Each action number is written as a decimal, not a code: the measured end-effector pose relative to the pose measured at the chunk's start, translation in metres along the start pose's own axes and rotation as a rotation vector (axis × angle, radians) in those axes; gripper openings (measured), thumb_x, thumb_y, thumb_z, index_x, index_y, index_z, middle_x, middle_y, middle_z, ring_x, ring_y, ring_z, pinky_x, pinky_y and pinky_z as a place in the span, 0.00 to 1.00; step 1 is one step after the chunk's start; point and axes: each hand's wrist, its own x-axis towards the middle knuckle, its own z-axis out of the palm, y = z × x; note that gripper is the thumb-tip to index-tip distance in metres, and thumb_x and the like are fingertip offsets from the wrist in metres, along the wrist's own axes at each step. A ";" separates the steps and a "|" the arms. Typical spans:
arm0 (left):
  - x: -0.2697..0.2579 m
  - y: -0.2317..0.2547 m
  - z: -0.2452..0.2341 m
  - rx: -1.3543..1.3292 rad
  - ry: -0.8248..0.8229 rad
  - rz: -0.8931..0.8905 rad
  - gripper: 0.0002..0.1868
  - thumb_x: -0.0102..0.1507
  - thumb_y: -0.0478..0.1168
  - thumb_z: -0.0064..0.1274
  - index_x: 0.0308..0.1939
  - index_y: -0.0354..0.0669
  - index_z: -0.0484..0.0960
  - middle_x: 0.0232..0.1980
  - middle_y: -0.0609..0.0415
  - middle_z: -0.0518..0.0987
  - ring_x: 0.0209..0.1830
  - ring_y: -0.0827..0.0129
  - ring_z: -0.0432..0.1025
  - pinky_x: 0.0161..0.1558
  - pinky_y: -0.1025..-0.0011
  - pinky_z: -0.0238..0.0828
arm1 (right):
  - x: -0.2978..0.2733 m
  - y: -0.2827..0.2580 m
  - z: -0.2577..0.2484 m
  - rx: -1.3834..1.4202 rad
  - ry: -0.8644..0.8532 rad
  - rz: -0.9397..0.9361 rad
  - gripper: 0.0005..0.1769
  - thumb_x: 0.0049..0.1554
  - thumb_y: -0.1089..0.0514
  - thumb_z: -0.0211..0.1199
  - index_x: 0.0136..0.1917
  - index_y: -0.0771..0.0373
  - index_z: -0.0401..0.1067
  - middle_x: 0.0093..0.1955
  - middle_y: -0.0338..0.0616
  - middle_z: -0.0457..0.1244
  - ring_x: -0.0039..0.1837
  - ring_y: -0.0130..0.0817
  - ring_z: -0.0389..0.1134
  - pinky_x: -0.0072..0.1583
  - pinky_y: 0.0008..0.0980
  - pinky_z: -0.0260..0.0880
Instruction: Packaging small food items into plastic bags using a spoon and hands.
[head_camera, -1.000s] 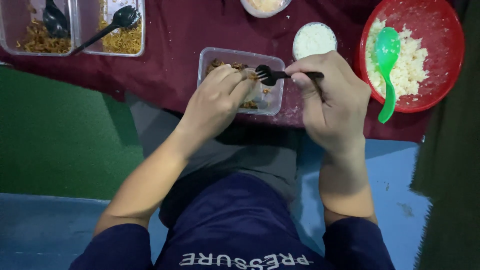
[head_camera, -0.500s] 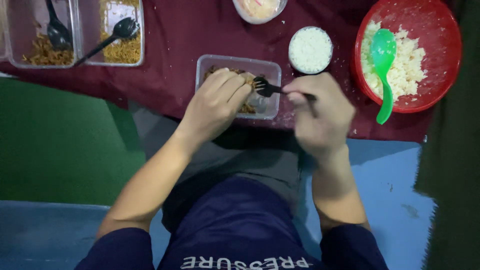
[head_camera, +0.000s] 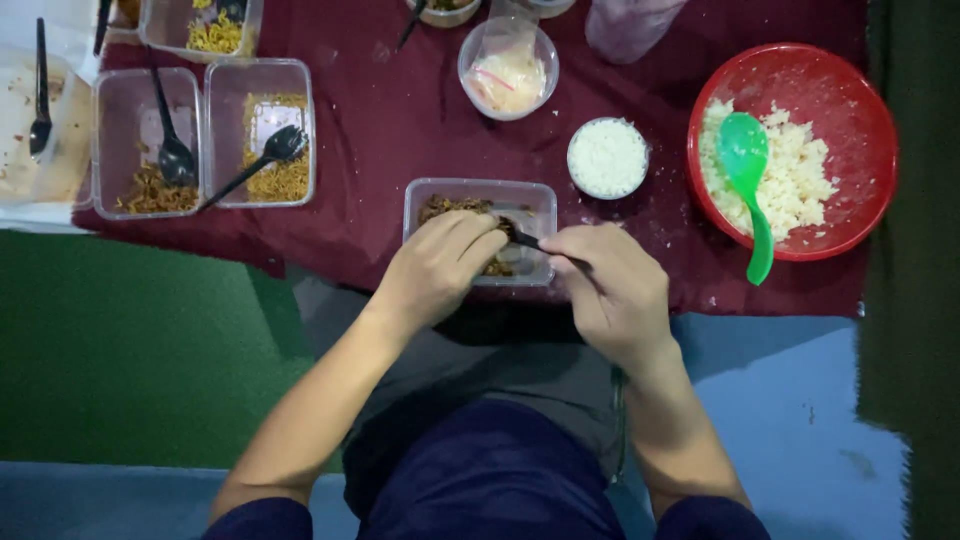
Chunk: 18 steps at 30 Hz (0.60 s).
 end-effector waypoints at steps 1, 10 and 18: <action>0.000 -0.003 0.001 0.000 -0.001 0.021 0.08 0.73 0.35 0.45 0.49 0.40 0.81 0.45 0.46 0.78 0.46 0.53 0.78 0.52 0.62 0.77 | -0.001 0.000 0.000 0.012 0.037 -0.022 0.08 0.64 0.63 0.62 0.48 0.69 0.79 0.44 0.52 0.71 0.43 0.53 0.72 0.49 0.45 0.74; -0.006 -0.011 -0.002 0.135 -0.003 -0.116 0.04 0.70 0.36 0.51 0.42 0.45 0.80 0.44 0.53 0.79 0.44 0.59 0.79 0.46 0.67 0.76 | -0.008 -0.001 -0.013 0.015 0.209 -0.012 0.16 0.66 0.60 0.59 0.48 0.76 0.79 0.42 0.56 0.70 0.38 0.47 0.69 0.45 0.44 0.71; -0.014 -0.001 0.008 -0.117 0.009 -0.274 0.05 0.69 0.34 0.54 0.48 0.40 0.82 0.44 0.47 0.82 0.46 0.55 0.80 0.50 0.65 0.80 | -0.015 0.003 0.005 0.076 0.168 -0.007 0.11 0.65 0.64 0.61 0.46 0.75 0.79 0.41 0.57 0.70 0.39 0.51 0.70 0.44 0.43 0.70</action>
